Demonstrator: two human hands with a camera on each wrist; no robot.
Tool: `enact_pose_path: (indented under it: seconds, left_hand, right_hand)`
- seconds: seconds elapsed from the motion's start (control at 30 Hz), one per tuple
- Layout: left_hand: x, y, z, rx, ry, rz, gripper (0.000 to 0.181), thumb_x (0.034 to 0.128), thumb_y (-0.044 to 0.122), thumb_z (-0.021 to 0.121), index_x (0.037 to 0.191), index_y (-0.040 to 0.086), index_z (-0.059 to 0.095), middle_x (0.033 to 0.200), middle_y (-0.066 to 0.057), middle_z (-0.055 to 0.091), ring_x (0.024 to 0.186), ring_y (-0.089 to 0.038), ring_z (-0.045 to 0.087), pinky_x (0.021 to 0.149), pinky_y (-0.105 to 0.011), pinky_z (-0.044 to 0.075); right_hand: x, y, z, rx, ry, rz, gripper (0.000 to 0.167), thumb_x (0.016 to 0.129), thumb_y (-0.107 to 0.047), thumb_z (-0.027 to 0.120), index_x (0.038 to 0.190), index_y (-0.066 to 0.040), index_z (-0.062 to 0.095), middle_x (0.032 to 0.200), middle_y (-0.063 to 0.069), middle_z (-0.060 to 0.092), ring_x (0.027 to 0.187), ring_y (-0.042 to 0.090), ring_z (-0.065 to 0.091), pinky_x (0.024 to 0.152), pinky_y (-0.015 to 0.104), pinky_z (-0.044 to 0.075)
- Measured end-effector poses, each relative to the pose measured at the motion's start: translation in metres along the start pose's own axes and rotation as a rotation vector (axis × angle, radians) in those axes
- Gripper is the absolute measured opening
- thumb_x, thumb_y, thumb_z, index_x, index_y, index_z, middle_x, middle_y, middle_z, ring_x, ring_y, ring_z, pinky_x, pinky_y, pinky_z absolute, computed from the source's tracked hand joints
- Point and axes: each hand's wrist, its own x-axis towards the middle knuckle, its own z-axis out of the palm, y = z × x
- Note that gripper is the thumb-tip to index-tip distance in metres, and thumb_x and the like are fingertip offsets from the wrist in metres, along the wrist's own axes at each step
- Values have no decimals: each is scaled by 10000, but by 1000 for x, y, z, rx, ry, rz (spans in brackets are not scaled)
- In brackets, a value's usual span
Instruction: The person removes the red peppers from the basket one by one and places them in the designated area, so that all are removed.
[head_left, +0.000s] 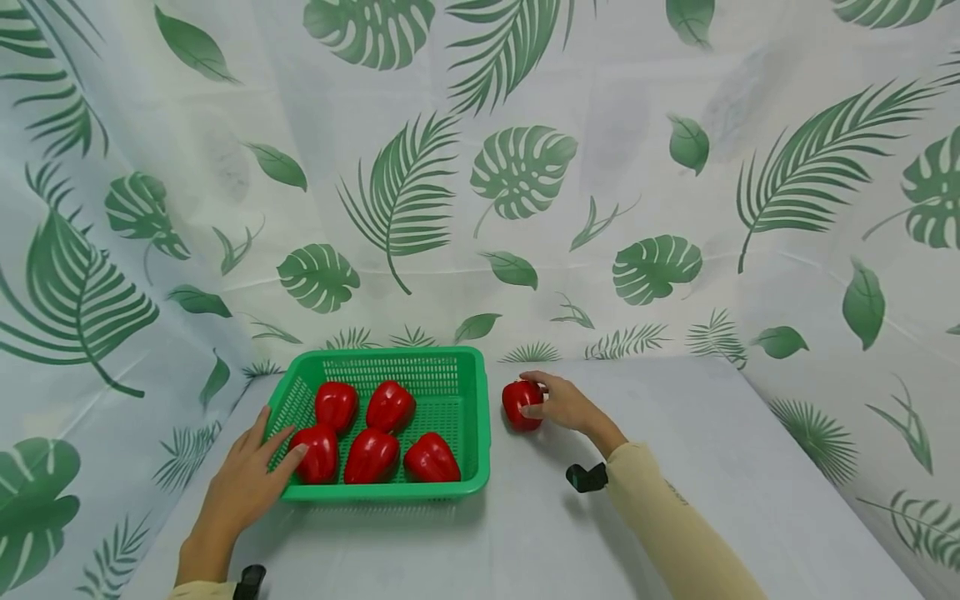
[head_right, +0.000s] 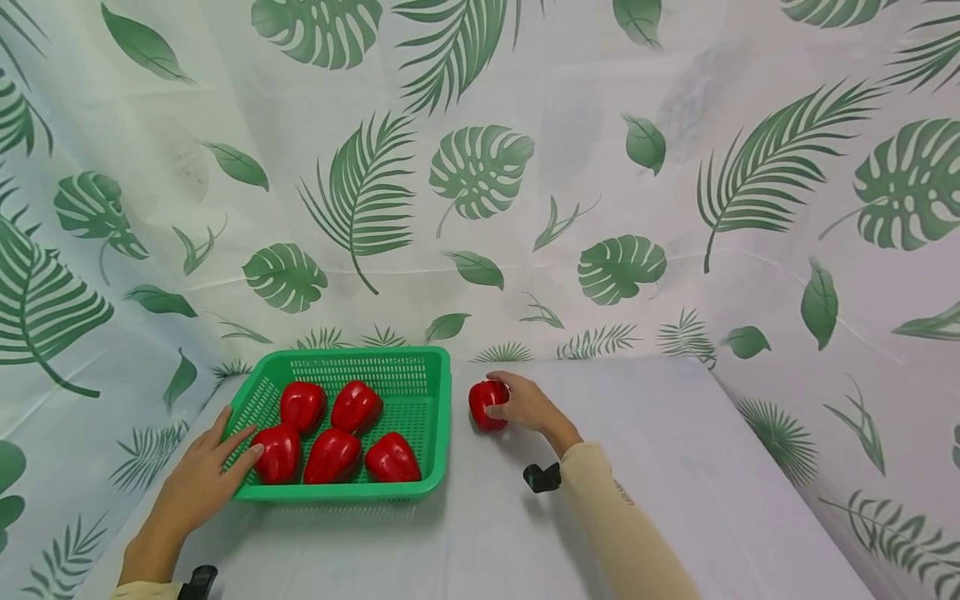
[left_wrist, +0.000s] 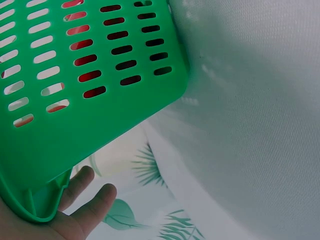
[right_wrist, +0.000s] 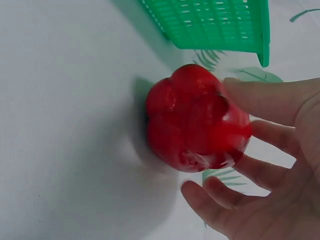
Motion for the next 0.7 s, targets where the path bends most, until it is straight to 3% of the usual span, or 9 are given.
enact_pose_path:
  seconds: [0.13, 0.3, 0.47, 0.7]
  left_hand:
    - [-1, 0, 1, -4, 7, 7, 746, 1108, 557, 468, 1537, -51, 518, 1706, -348, 157, 1455, -600, 275, 1003, -846, 389]
    - [-1, 1, -1, -8, 5, 7, 742, 1109, 548, 470, 1537, -56, 514, 1707, -345, 153, 1451, -601, 276, 1001, -843, 394]
    - [-1, 2, -2, -7, -2, -5, 734, 1107, 539, 482, 1544, -51, 508, 1714, -339, 141, 1457, -603, 267, 1004, -848, 386]
    - [-1, 2, 0, -7, -3, -11, 725, 1104, 531, 498, 1547, -42, 510, 1720, -332, 132, 1461, -603, 264, 1004, -850, 385]
  right_hand:
    - [0, -4, -2, -13, 45, -13, 677, 1019, -226, 711, 1611, -35, 444, 1620, 263, 440, 1460, 522, 406, 1094, 671, 467]
    - [0, -18, -6, 16, 88, -28, 799, 1033, -389, 684, 1691, -124, 316, 1735, 207, 273, 1561, 480, 277, 1147, 741, 348]
    - [-2, -35, -4, 79, 75, -66, 856, 1023, -483, 671, 1719, -209, 253, 1766, 148, 219, 1561, 475, 298, 1123, 723, 393]
    - [-1, -52, 6, 97, 60, -160, 831, 1028, -469, 671, 1714, -205, 283, 1762, 132, 239, 1541, 482, 334, 1117, 689, 424]
